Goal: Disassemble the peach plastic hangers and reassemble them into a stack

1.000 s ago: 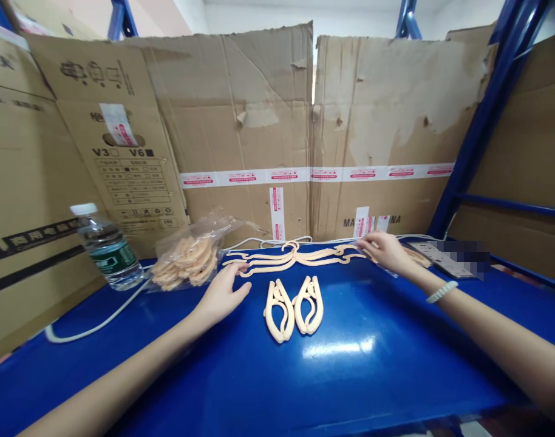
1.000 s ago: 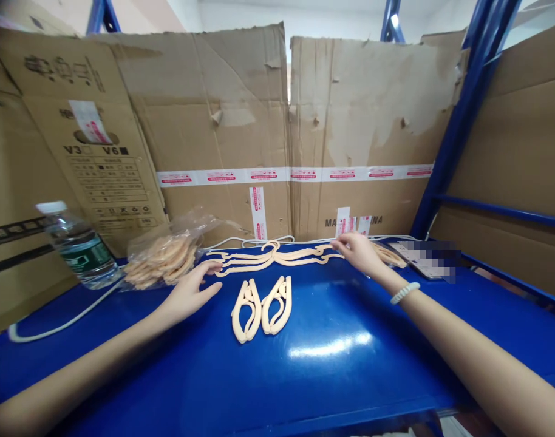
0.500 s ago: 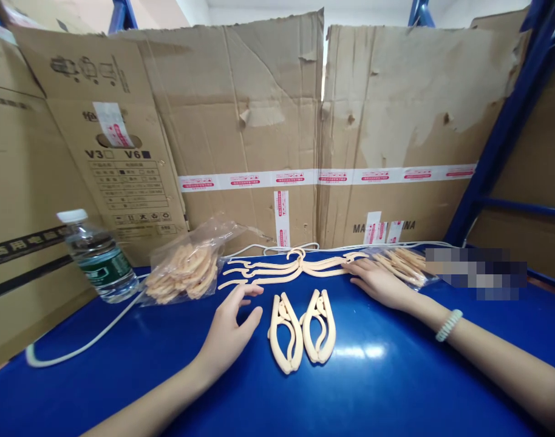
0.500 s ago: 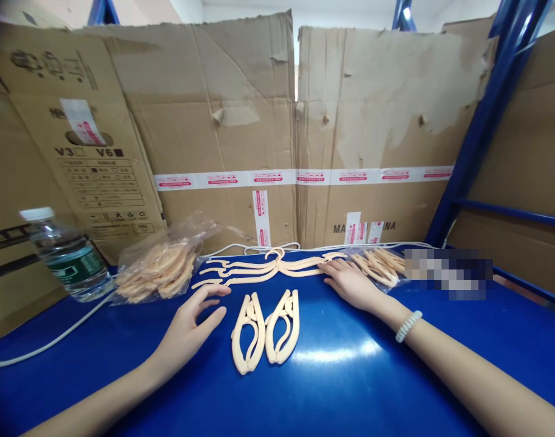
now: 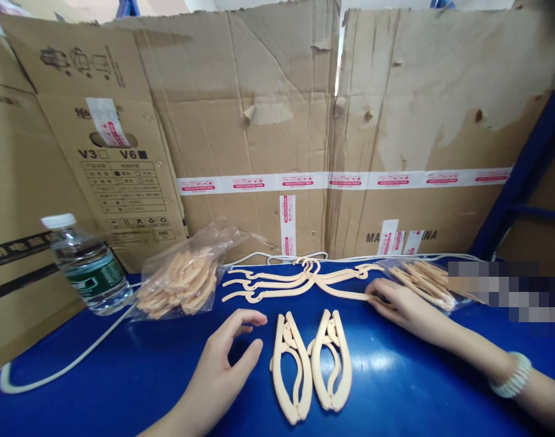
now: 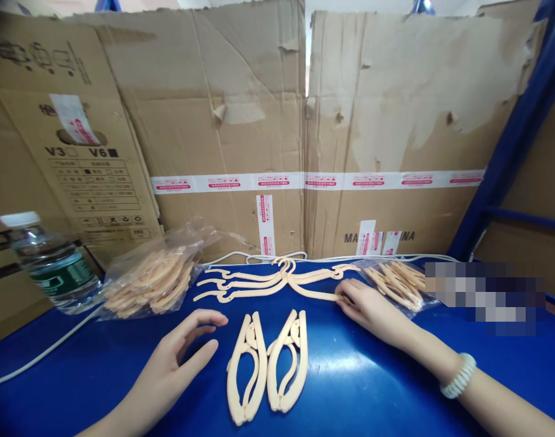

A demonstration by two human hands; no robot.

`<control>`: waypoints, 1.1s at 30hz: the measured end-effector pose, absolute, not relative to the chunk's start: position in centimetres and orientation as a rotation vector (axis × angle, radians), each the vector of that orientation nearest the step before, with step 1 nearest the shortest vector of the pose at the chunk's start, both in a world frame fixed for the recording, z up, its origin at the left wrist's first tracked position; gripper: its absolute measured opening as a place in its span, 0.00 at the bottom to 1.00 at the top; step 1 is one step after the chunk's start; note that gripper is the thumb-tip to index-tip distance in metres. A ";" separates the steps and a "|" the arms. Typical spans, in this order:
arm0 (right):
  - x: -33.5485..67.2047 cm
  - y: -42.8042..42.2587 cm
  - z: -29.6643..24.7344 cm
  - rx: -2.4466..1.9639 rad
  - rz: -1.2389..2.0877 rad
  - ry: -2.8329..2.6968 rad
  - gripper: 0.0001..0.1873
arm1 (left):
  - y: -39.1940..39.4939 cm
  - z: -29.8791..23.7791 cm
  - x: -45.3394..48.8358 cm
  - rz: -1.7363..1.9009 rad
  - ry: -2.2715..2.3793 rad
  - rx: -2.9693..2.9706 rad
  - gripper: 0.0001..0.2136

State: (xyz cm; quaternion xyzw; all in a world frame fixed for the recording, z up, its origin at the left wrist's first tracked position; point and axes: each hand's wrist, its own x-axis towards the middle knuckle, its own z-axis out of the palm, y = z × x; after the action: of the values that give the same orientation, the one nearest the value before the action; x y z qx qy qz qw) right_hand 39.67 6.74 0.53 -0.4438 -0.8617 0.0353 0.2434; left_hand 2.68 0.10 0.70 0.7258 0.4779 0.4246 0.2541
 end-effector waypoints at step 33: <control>37.8 2.1 3.1 -0.902 -0.275 -2.481 0.16 | -0.7 2.1 3.0 1.051 1.285 1.809 0.14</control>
State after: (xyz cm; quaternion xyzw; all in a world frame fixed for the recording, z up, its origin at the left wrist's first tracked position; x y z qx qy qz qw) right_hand 37.80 2.12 3.13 -0.3299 -0.9071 -0.1004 0.2414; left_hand 2.98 -0.69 2.09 0.6938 0.4929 0.4031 0.3364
